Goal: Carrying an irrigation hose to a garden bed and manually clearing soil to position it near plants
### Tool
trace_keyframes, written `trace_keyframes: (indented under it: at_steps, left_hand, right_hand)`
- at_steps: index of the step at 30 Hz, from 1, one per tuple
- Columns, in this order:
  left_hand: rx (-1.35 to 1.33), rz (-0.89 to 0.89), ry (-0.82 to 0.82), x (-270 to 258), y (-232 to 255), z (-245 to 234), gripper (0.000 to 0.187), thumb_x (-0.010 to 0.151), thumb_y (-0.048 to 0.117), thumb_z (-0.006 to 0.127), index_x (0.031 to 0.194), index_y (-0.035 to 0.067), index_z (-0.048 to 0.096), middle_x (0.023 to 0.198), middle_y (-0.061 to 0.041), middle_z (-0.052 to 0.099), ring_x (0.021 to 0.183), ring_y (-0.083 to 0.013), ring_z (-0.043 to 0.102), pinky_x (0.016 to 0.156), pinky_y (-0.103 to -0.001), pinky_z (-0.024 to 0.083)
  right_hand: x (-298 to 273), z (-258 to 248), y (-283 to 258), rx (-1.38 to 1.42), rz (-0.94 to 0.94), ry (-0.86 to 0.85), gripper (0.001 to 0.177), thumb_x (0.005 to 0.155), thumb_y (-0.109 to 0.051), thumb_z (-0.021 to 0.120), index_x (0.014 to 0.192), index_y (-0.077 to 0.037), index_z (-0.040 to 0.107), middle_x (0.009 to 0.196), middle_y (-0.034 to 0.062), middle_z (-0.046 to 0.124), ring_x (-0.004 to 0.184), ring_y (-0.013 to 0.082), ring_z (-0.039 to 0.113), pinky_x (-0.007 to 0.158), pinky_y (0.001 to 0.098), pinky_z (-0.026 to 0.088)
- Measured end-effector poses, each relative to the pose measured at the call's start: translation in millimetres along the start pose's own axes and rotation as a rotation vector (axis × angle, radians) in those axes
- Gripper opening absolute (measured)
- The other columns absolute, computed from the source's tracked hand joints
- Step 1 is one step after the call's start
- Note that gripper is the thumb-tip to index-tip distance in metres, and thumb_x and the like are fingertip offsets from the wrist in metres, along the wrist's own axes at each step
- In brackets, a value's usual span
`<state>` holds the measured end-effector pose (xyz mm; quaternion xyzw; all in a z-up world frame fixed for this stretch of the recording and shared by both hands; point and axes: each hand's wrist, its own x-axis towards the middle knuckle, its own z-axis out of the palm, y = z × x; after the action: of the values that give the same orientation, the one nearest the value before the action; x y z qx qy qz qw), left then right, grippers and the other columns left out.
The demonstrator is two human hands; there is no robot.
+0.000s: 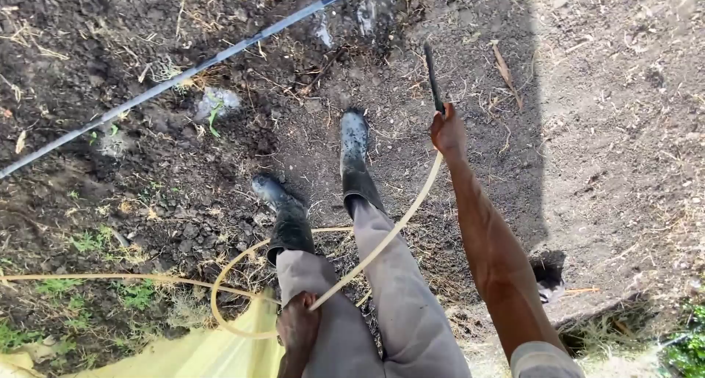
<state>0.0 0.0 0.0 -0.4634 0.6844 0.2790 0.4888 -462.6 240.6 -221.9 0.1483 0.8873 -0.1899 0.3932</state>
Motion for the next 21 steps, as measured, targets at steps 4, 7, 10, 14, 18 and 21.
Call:
trace_keyframes:
  at_steps: [4,7,10,14,18,21]
  left_hand:
    - [-0.03,0.06,-0.181,2,28,-15,0.021,0.088,0.031,0.061,0.07,0.021,0.064,0.084,-0.01,0.079,0.083,-0.0413,0.072,0.076,-0.046,0.052]
    - [-0.078,0.123,-0.22,-2,64,-21,0.015,0.077,0.026,0.068,0.07,0.02,0.057,0.07,-0.006,0.07,0.071,-0.0324,0.065,0.072,-0.044,0.046]
    - [-0.103,0.203,-0.197,-8,107,-36,0.039,0.073,0.028,0.09,0.07,0.016,0.053,0.064,-0.002,0.066,0.06,-0.0224,0.056,0.063,-0.041,0.043]
    - [-0.134,0.317,-0.15,-18,162,-58,0.027,0.08,0.025,0.074,0.068,0.019,0.051,0.06,-0.002,0.064,0.058,-0.0262,0.058,0.062,-0.044,0.045]
    - [-0.177,0.378,-0.211,-34,209,-83,0.044,0.085,0.043,0.076,0.067,0.017,0.045,0.061,-0.001,0.052,0.059,-0.0218,0.047,0.06,-0.043,0.037]
    - [-0.259,0.545,-0.157,-40,221,-81,0.054,0.086,0.041,0.082,0.066,0.016,0.039,0.059,0.001,0.045,0.057,-0.0178,0.04,0.058,-0.039,0.036]
  right_hand:
    - [13,-22,-1,0.001,-0.044,0.024,0.05,0.11,-0.024,0.043,0.156,-0.007,0.038,0.072,0.0002,0.06,0.043,0.0091,0.043,0.033,0.029,0.033]
    - [12,-72,-35,0.608,0.109,0.046,0.033,0.112,-0.028,0.037,0.135,-0.015,0.055,0.076,-0.0026,0.058,0.052,0.0045,0.049,0.039,0.0209,0.038]
    - [78,-98,3,0.246,-0.162,0.285,0.02,0.11,-0.032,0.046,0.122,-0.018,0.054,0.085,0.001,0.062,0.058,0.0088,0.052,0.042,0.0275,0.042]
    - [111,-160,-5,0.152,-0.172,0.256,0.011,0.111,-0.025,0.05,0.111,-0.019,0.059,0.092,-0.0005,0.063,0.064,0.0076,0.055,0.048,0.0238,0.045]
    - [126,-204,-22,0.088,-0.234,0.401,0.015,0.109,-0.017,0.047,0.118,-0.012,0.058,0.078,-0.001,0.06,0.053,0.0094,0.052,0.04,0.0286,0.045]
    - [126,-228,-31,0.06,-0.259,0.404,0.012,0.108,-0.015,0.047,0.113,-0.012,0.057,0.078,0.0006,0.058,0.059,0.013,0.054,0.045,0.0341,0.046]
